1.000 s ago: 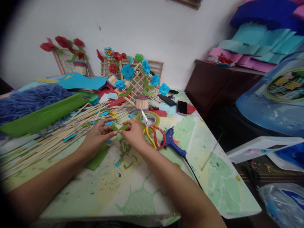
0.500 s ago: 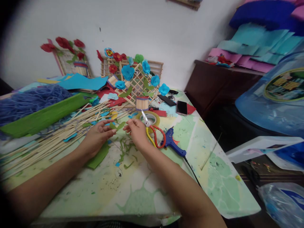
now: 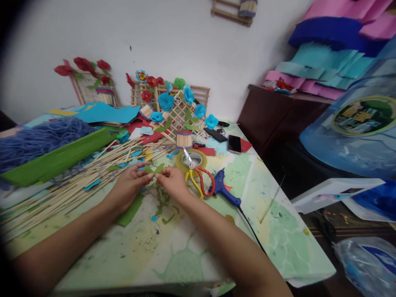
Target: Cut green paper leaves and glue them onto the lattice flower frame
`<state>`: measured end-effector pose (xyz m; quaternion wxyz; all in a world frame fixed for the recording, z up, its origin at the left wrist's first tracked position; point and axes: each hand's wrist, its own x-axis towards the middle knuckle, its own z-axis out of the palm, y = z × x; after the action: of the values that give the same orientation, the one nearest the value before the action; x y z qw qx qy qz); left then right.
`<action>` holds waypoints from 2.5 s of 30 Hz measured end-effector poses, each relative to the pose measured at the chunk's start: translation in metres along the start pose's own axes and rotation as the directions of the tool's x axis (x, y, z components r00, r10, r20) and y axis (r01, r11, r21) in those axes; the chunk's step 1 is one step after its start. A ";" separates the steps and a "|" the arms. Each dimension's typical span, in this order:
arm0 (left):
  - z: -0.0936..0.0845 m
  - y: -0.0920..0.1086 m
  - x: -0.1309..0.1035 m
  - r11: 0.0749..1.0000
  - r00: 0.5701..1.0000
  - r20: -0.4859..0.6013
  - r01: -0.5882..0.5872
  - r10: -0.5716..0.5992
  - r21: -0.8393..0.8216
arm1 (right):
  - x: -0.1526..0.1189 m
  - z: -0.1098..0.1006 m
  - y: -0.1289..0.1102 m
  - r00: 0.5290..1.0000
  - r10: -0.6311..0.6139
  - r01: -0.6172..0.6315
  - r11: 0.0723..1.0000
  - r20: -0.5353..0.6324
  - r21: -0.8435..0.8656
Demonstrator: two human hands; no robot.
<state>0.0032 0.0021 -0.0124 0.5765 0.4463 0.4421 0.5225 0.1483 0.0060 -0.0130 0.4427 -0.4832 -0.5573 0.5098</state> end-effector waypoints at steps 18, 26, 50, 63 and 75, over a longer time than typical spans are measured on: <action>-0.001 -0.004 -0.001 0.999 0.998 0.060 -0.027 0.025 0.031 | -0.001 0.003 0.002 1.000 -0.002 0.004 0.998 0.021 -0.063; -0.003 0.000 0.002 0.995 0.996 0.047 -0.078 0.075 0.064 | 0.001 0.001 0.005 0.998 -0.028 0.035 0.989 0.051 -0.142; 0.003 -0.009 -0.006 0.998 0.982 0.179 0.054 -0.061 0.043 | -0.014 -0.011 0.013 0.974 -0.211 0.180 0.945 -0.088 -0.275; -0.002 -0.006 0.000 0.997 1.000 -0.006 0.015 -0.015 0.078 | -0.032 -0.081 -0.016 0.908 -0.367 -0.140 0.192 -0.203 -0.971; -0.003 -0.003 0.003 0.987 0.992 -0.089 0.077 -0.090 -0.138 | -0.041 -0.067 -0.013 0.905 -0.409 -0.088 0.090 -0.118 -0.992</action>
<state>0.0011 0.0047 -0.0163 0.6049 0.3623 0.4513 0.5469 0.2187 -0.0255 0.0061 0.1563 -0.6723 -0.7085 -0.1466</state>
